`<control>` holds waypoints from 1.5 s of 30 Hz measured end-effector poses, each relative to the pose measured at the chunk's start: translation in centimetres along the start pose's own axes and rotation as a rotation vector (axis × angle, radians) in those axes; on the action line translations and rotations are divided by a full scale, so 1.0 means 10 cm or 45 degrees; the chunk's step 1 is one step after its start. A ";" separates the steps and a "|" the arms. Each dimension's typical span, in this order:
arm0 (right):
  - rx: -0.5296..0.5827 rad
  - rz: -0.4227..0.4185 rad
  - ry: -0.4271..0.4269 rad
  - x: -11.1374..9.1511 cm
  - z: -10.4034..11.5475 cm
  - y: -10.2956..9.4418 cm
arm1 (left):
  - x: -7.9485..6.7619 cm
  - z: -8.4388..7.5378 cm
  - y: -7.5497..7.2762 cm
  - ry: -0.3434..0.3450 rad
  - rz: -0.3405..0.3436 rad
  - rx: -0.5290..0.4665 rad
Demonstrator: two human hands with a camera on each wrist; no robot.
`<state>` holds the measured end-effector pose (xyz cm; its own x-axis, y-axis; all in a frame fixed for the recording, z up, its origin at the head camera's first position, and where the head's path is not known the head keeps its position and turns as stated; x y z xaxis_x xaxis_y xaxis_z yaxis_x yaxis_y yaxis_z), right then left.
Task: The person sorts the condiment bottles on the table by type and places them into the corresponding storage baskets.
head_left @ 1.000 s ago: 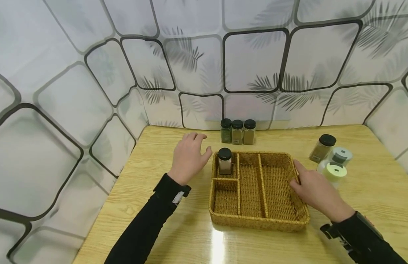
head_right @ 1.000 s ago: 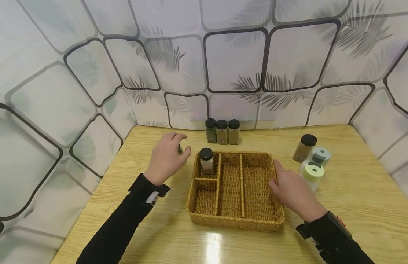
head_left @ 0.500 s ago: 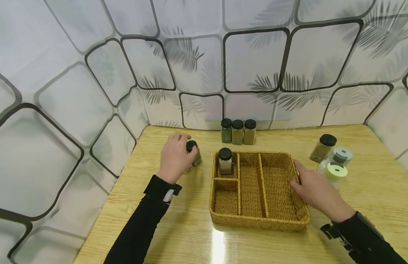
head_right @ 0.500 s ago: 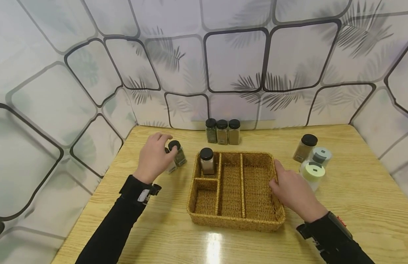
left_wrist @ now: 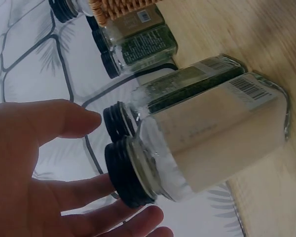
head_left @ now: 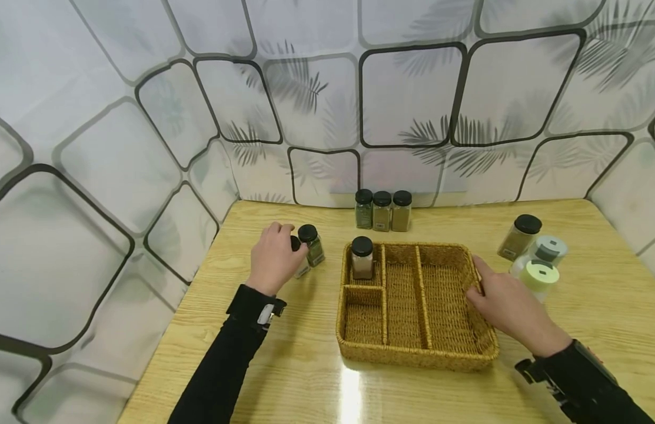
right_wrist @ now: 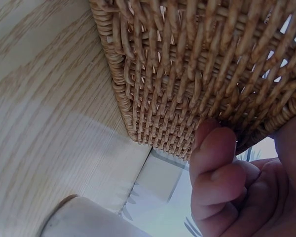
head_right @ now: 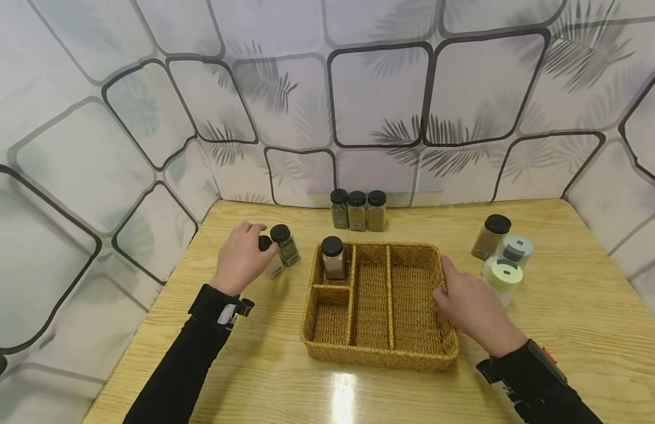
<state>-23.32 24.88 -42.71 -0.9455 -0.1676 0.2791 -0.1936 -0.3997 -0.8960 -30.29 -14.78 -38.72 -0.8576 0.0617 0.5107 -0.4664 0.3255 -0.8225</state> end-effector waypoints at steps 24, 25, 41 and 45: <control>0.011 0.010 0.013 0.01 -0.02 0.00 | -0.02 0.08 0.10 -0.025 0.031 -0.017; 0.014 0.017 0.014 0.01 -0.02 0.01 | -0.02 0.08 0.10 -0.025 0.028 -0.027; 0.016 0.025 0.014 -0.01 -0.01 0.03 | -0.06 0.11 0.11 0.004 -0.018 -0.154; 0.012 0.011 0.011 -0.01 0.00 0.01 | -0.06 0.10 0.09 0.007 -0.020 -0.148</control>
<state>-23.29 24.85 -42.82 -0.9494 -0.1636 0.2680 -0.1827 -0.4065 -0.8952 -30.40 -15.47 -40.07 -0.8487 0.0610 0.5253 -0.4515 0.4337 -0.7798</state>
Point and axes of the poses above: each hand's wrist, its own x-axis towards the middle knuckle, its own y-axis out of the palm, z = x × y, the point moved 4 cm from there along x, towards the middle knuckle, and after that the axes turned 11 degrees about -z, right-handed, at the moved point
